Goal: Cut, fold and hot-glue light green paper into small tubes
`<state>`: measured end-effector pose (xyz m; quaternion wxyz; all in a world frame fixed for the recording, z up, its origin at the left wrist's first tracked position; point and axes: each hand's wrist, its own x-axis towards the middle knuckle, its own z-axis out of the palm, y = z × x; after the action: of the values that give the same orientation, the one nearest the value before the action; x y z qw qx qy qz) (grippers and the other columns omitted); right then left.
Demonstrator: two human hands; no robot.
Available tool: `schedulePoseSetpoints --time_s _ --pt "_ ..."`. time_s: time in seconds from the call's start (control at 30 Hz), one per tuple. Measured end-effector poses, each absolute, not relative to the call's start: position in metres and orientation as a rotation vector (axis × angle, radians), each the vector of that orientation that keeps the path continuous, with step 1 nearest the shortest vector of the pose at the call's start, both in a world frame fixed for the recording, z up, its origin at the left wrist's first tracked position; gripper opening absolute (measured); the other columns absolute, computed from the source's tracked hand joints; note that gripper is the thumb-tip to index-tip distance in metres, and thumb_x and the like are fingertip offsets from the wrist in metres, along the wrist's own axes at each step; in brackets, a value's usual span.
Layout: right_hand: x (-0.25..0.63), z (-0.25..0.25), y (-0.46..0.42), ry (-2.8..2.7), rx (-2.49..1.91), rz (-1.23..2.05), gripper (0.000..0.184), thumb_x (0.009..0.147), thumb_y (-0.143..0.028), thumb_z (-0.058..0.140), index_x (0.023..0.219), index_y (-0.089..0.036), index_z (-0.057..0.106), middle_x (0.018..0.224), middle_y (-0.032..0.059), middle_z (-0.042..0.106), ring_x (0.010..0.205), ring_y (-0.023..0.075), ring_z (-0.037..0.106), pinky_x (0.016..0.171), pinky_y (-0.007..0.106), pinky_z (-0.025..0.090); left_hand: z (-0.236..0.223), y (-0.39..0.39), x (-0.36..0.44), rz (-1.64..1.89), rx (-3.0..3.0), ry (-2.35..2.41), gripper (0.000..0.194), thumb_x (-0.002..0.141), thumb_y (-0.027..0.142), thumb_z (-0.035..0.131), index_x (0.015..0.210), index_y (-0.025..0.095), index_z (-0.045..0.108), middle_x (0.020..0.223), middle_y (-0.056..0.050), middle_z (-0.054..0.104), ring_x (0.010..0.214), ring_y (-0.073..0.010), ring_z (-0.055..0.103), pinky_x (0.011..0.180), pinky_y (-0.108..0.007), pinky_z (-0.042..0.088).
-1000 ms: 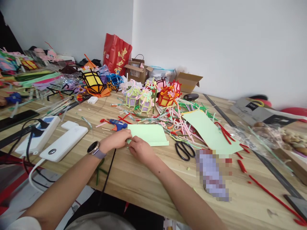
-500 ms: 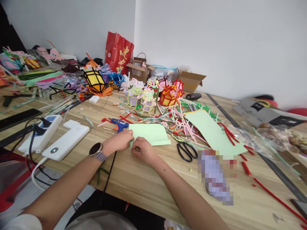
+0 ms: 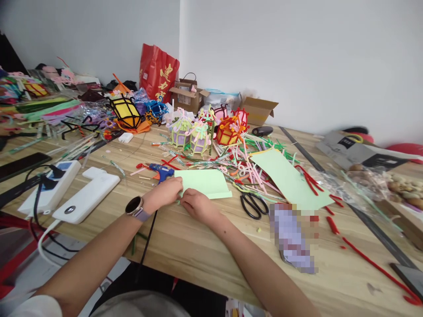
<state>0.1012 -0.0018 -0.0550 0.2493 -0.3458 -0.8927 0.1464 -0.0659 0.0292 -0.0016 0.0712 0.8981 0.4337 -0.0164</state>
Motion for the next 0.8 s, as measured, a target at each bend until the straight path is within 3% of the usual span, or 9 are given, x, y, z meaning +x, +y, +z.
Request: schedulePoseSetpoints --time_s 0.13,0.3,0.43,0.67,0.8 --pt "0.109 -0.054 -0.007 -2.406 -0.922 0.473 0.019 0.087 -0.007 0.054 0.084 -0.019 0.067 0.086 0.0057 0.065 0.084 0.017 0.061 0.075 0.028 0.05 -0.001 0.028 -0.066 -0.04 2.697 1.294 0.01 0.079 0.011 0.06 0.083 0.009 0.069 0.102 -0.017 0.065 0.096 -0.0264 0.063 0.082 -0.032 0.05" --pt "0.114 -0.057 0.003 -2.329 -0.931 0.519 0.026 0.081 0.001 0.055 0.093 -0.019 0.068 0.098 0.0068 0.065 0.09 0.0164 0.063 0.079 0.028 0.051 -0.005 0.028 -0.067 0.025 2.723 1.278 0.021 0.083 0.007 0.05 0.093 0.01 0.068 0.106 -0.015 0.063 0.1 -0.0249 0.06 0.087 -0.033 0.047" --pt "0.11 -0.058 0.006 -2.399 -0.99 0.395 0.017 0.088 -0.008 0.053 0.087 -0.019 0.066 0.09 0.006 0.063 0.086 0.017 0.061 0.078 0.028 0.05 -0.009 0.029 -0.067 0.025 2.732 1.252 0.026 0.083 0.007 0.049 0.094 0.016 0.071 0.101 -0.012 0.061 0.096 -0.0238 0.06 0.081 -0.032 0.047" --pt "0.119 -0.055 -0.012 -2.406 -0.983 0.389 0.019 0.089 -0.008 0.051 0.082 -0.018 0.065 0.091 0.0081 0.062 0.085 0.0179 0.06 0.077 0.029 0.051 -0.012 0.033 -0.066 -0.007 2.718 1.251 0.025 0.082 0.012 0.055 0.096 0.019 0.073 0.1 -0.011 0.06 0.093 -0.0245 0.059 0.077 -0.032 0.045" --pt "0.126 -0.053 -0.011 -2.37 -0.939 0.508 0.026 0.086 -0.003 0.05 0.097 -0.02 0.066 0.099 0.0082 0.065 0.093 0.0185 0.062 0.082 0.031 0.051 -0.013 0.031 -0.064 0.022 2.726 1.258 0.02 0.085 0.017 0.053 0.093 0.017 0.072 0.1 -0.011 0.06 0.095 -0.0248 0.059 0.081 -0.033 0.045"
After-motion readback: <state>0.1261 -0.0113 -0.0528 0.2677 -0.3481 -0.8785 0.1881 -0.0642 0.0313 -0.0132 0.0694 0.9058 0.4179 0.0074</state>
